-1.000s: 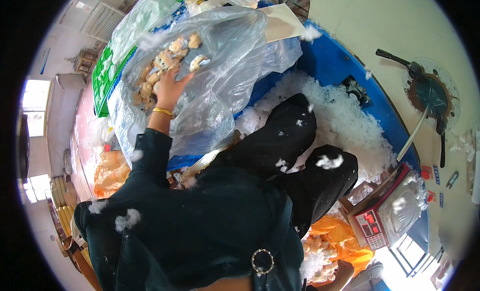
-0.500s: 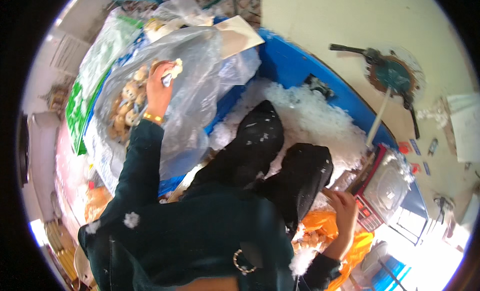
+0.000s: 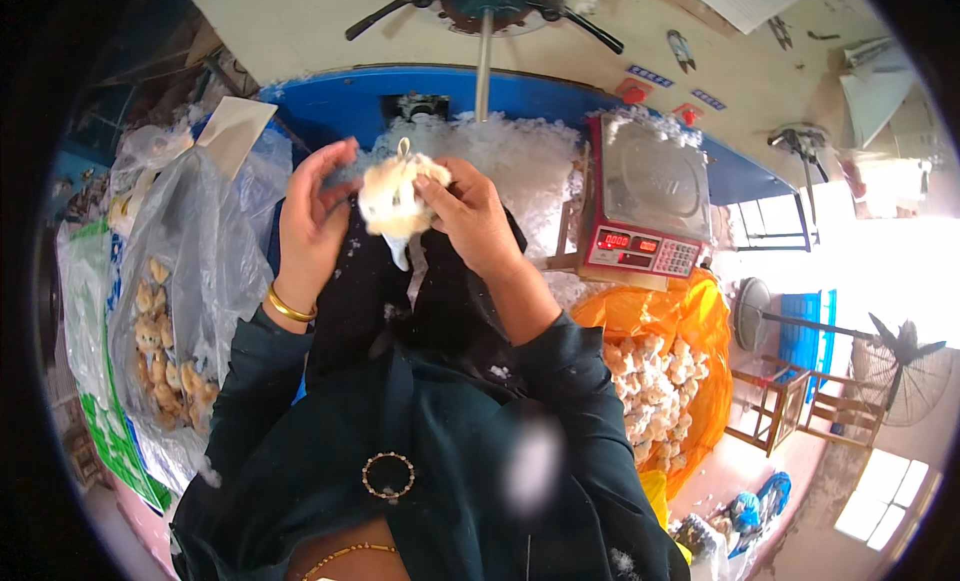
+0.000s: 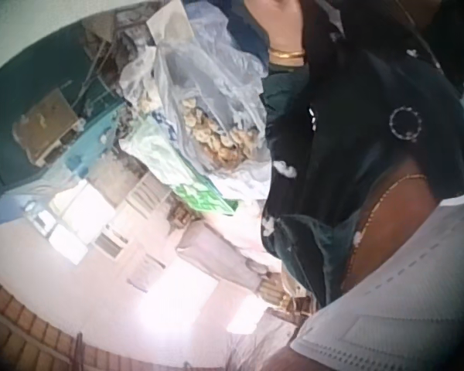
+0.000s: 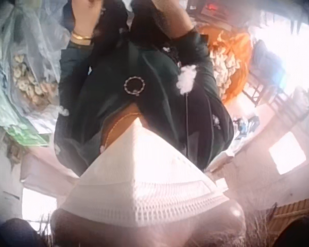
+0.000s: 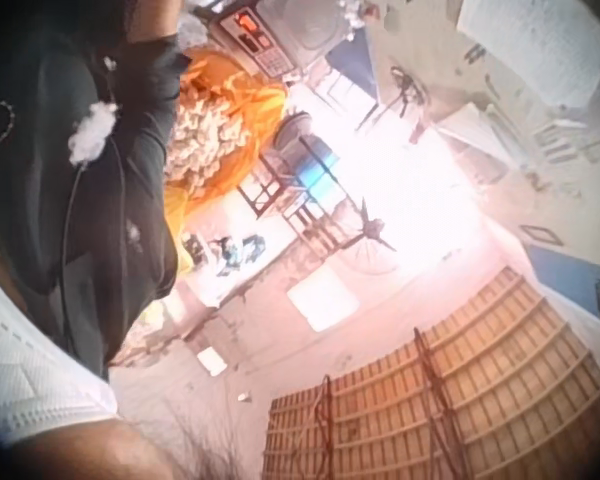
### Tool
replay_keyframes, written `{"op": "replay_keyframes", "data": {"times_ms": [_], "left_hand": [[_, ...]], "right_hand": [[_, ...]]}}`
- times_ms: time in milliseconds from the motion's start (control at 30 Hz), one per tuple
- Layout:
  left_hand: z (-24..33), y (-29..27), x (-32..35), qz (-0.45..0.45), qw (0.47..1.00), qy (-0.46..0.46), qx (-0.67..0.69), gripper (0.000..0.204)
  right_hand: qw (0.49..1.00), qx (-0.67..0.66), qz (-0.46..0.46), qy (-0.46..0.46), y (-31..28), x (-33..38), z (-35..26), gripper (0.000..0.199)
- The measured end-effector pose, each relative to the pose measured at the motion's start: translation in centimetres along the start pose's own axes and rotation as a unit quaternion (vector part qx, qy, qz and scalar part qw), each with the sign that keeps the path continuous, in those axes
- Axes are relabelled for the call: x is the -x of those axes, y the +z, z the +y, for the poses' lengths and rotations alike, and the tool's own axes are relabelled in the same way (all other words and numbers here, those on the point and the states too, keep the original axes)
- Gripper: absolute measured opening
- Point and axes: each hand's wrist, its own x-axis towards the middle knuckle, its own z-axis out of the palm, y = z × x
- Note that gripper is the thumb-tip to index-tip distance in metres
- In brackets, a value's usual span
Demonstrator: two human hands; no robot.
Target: The person repeatedly stuffs small plush toys with white fiberfill by hand, then places each finished toy into a clear plastic bag. The process is repeated multiple times throughout the clip.
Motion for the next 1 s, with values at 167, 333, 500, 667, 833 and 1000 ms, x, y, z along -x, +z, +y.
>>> {"op": "replay_keyframes", "data": {"times_ms": [167, 333, 500, 667, 833, 1000], "left_hand": [[-3.0, 2.0, -0.5, -0.188, 0.922, -0.262, 0.215, 0.017], [-1.9, 5.8, -2.2, -0.109, 0.984, -0.017, -0.139, 0.022], [-1.5, 6.9, -5.5, -0.065, 0.986, -0.009, -0.155, 0.023], [-4.0, 7.8, -6.8, -0.088, 0.956, 0.074, -0.270, 0.018], [-4.6, 3.4, -4.9, -0.099, 0.982, -0.126, -0.104, 0.034], [-7.1, 0.9, -5.7, -0.211, 0.924, -0.292, 0.128, 0.043]], "right_hand": [[0.991, 0.126, 0.030, -0.032, -2.1, 1.2, -0.8, 0.021], [0.979, 0.138, 0.099, -0.115, -3.4, 0.3, -1.7, 0.017], [0.932, 0.210, 0.187, -0.227, -3.2, -4.3, -2.2, 0.015], [0.937, 0.160, 0.226, -0.215, -4.5, -5.5, -1.8, 0.006], [0.938, 0.165, 0.175, -0.249, -2.5, -3.4, -0.2, 0.010], [0.933, 0.194, 0.178, -0.246, -2.7, -0.4, -0.2, 0.022]]}}
